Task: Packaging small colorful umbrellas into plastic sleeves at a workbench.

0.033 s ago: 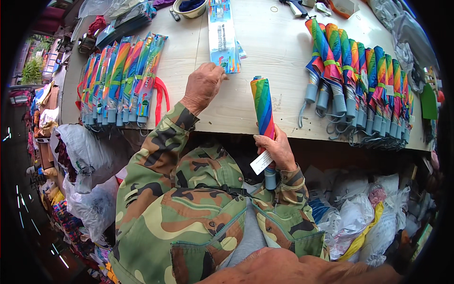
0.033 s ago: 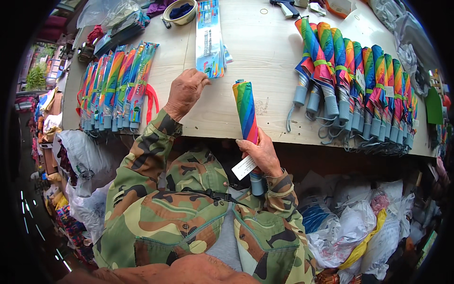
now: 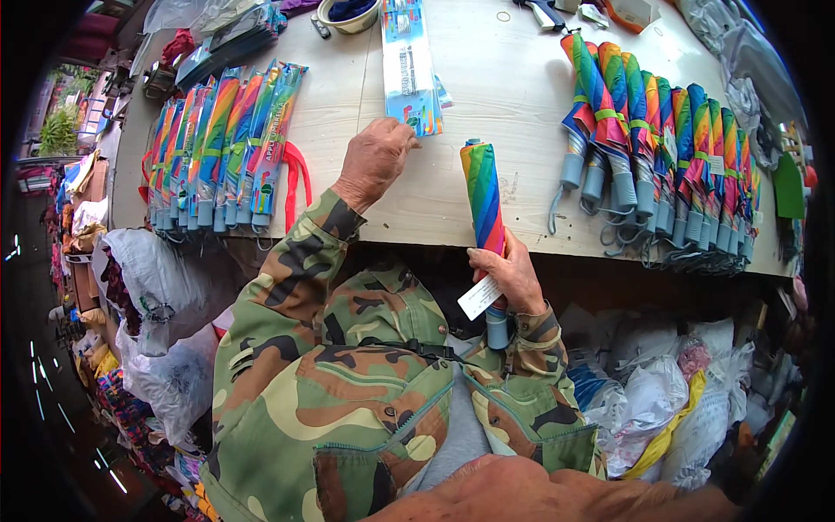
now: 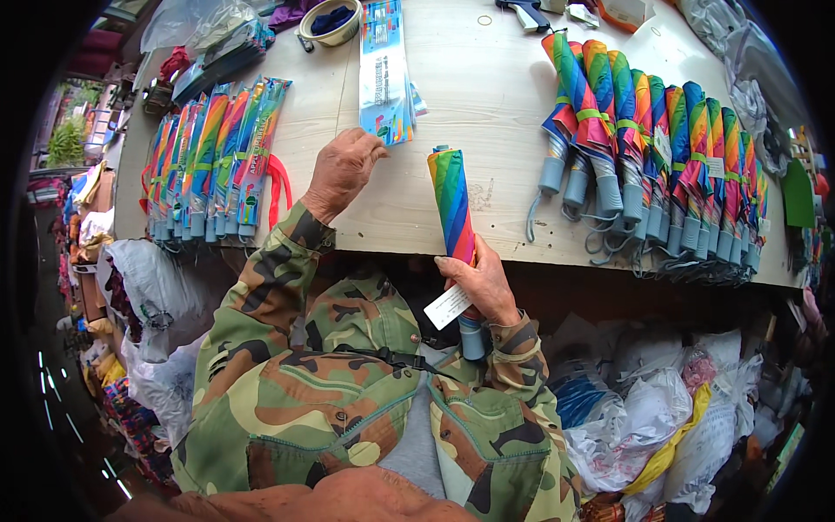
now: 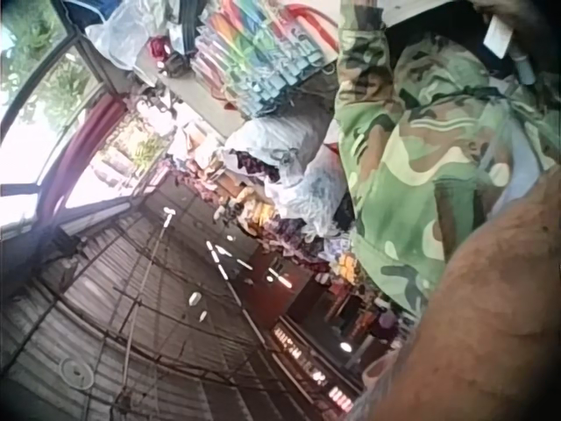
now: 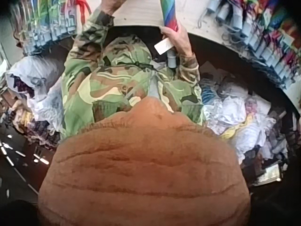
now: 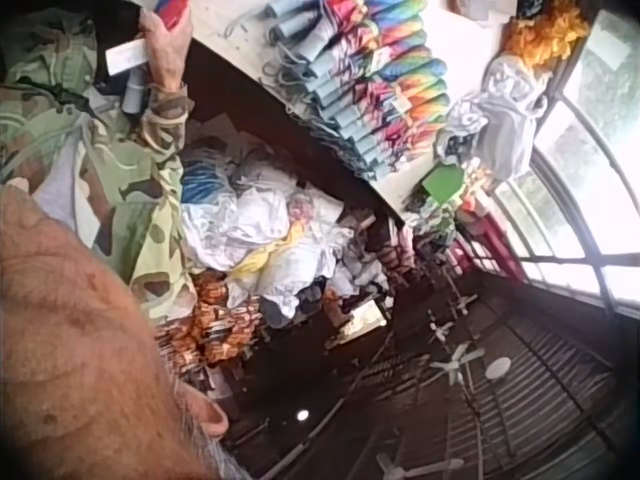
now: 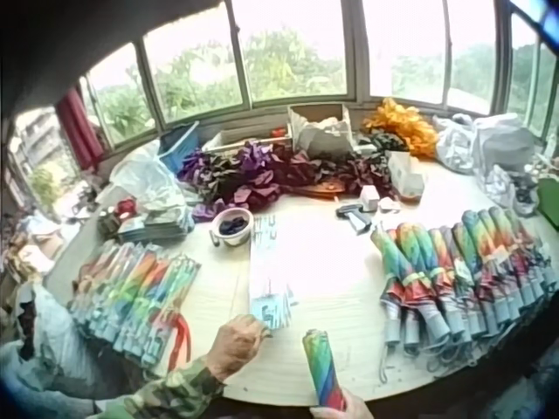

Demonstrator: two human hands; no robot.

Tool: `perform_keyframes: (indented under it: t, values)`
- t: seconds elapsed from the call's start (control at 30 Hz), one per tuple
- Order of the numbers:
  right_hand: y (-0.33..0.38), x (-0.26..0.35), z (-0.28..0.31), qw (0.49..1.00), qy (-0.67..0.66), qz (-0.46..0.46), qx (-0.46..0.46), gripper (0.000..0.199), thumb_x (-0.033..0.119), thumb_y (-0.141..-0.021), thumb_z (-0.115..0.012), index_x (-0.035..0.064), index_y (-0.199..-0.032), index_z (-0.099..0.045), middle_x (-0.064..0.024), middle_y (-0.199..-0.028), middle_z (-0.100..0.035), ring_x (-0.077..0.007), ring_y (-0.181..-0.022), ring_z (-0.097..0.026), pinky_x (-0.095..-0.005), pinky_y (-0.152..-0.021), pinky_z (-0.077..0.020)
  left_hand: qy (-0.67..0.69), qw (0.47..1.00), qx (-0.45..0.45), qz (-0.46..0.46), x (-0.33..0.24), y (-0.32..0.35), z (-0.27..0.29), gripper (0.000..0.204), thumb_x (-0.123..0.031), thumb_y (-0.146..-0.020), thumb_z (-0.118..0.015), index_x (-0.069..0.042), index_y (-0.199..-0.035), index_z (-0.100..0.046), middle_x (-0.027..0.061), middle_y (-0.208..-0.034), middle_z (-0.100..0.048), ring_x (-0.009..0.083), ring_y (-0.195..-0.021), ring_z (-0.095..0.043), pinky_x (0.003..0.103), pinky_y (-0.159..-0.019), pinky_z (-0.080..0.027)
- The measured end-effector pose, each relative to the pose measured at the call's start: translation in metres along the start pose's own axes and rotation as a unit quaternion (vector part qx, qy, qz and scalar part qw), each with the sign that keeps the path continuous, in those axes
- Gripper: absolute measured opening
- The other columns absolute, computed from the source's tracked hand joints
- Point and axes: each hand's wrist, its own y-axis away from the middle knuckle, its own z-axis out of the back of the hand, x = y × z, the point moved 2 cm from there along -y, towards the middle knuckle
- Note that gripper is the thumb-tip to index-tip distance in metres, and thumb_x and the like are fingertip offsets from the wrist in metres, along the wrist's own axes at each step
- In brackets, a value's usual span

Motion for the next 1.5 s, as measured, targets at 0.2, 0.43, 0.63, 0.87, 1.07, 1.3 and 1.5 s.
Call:
perform_keyframes:
  t: [0.2,0.43,0.63,0.87,1.07,1.3,1.5]
  values:
    - [0.011,0.002,0.009,0.998,0.053,0.045,0.008,0.069,0.03,-0.096,-0.08,-0.0044,-0.15,-0.055,-0.0037,-0.104,-0.068,-0.0103,-0.091,-0.062,-0.0278,-0.082,-0.0533,0.041,0.999,-0.008,-0.017,-0.012,0.006,-0.002,0.01,-0.014,-0.097,-0.074,-0.005,-0.097,-0.069,0.0124,-0.093,-0.066,0.0327,-0.092,-0.067,0.046,-0.08,-0.057]
    - [0.027,0.008,0.016,0.989,0.102,0.107,-0.005,0.076,0.012,-0.093,-0.081,-0.0045,-0.16,-0.049,-0.0128,-0.122,-0.074,-0.0178,-0.104,-0.07,-0.0302,-0.095,-0.0559,-0.098,0.992,0.019,-0.074,-0.054,0.035,-0.019,0.012,-0.009,-0.091,-0.071,-0.006,-0.089,-0.06,0.0123,-0.086,-0.06,0.0314,-0.083,-0.066,0.044,-0.072,-0.055]
    - [0.017,0.002,0.011,0.869,0.392,0.293,-0.074,0.081,0.011,-0.088,-0.08,-0.0012,-0.161,-0.048,-0.0242,-0.115,-0.071,-0.0399,-0.098,-0.072,-0.0417,-0.087,-0.0581,0.086,0.995,0.057,0.012,-0.021,0.032,-0.051,0.016,-0.012,-0.096,-0.075,-0.001,-0.101,-0.065,0.0139,-0.094,-0.069,0.0326,-0.087,-0.071,0.044,-0.074,-0.056]
    - [0.022,-0.007,0.019,0.841,0.47,0.246,-0.108,0.084,0.014,-0.087,-0.081,0.0043,-0.163,-0.048,-0.0187,-0.098,-0.067,-0.04,-0.087,-0.07,-0.0478,-0.077,-0.0565,0.353,0.909,0.21,0.072,-0.001,0.011,-0.03,0.012,-0.01,-0.103,-0.073,0.002,-0.104,-0.077,0.0069,-0.084,-0.068,0.0142,-0.078,-0.06,0.031,-0.074,-0.051]
    - [0.026,-0.007,0.021,0.851,0.425,0.284,-0.123,0.084,0.01,-0.085,-0.083,0.0056,-0.162,-0.05,-0.0179,-0.099,-0.067,-0.0381,-0.086,-0.07,-0.0453,-0.077,-0.0575,0.358,0.893,0.253,0.105,0.003,0.009,-0.028,0.018,-0.014,-0.107,-0.07,0.003,-0.104,-0.075,0.001,-0.082,-0.063,0.01,-0.077,-0.055,0.028,-0.073,-0.048]
    - [0.04,0.006,0.01,0.763,0.534,0.353,-0.093,0.083,0.005,-0.082,-0.08,0.0083,-0.161,-0.054,-0.0107,-0.098,-0.066,-0.0274,-0.079,-0.069,-0.0394,-0.068,-0.0573,0.408,0.859,0.261,0.165,0.002,0.013,-0.027,0.022,-0.016,-0.109,-0.066,0.002,-0.103,-0.077,-0.0008,-0.081,-0.066,0.0073,-0.072,-0.056,0.026,-0.066,-0.047]
    - [0.032,-0.006,0.018,0.643,0.648,0.392,-0.116,0.072,0.008,-0.09,-0.072,0.0093,-0.161,-0.055,-0.0064,-0.09,-0.056,-0.0203,-0.07,-0.06,-0.037,-0.058,-0.0497,0.405,0.849,0.276,0.197,0.0,0.009,-0.028,0.025,-0.021,-0.108,-0.069,0.002,-0.104,-0.08,-0.0019,-0.08,-0.066,0.0069,-0.072,-0.057,0.025,-0.064,-0.046]
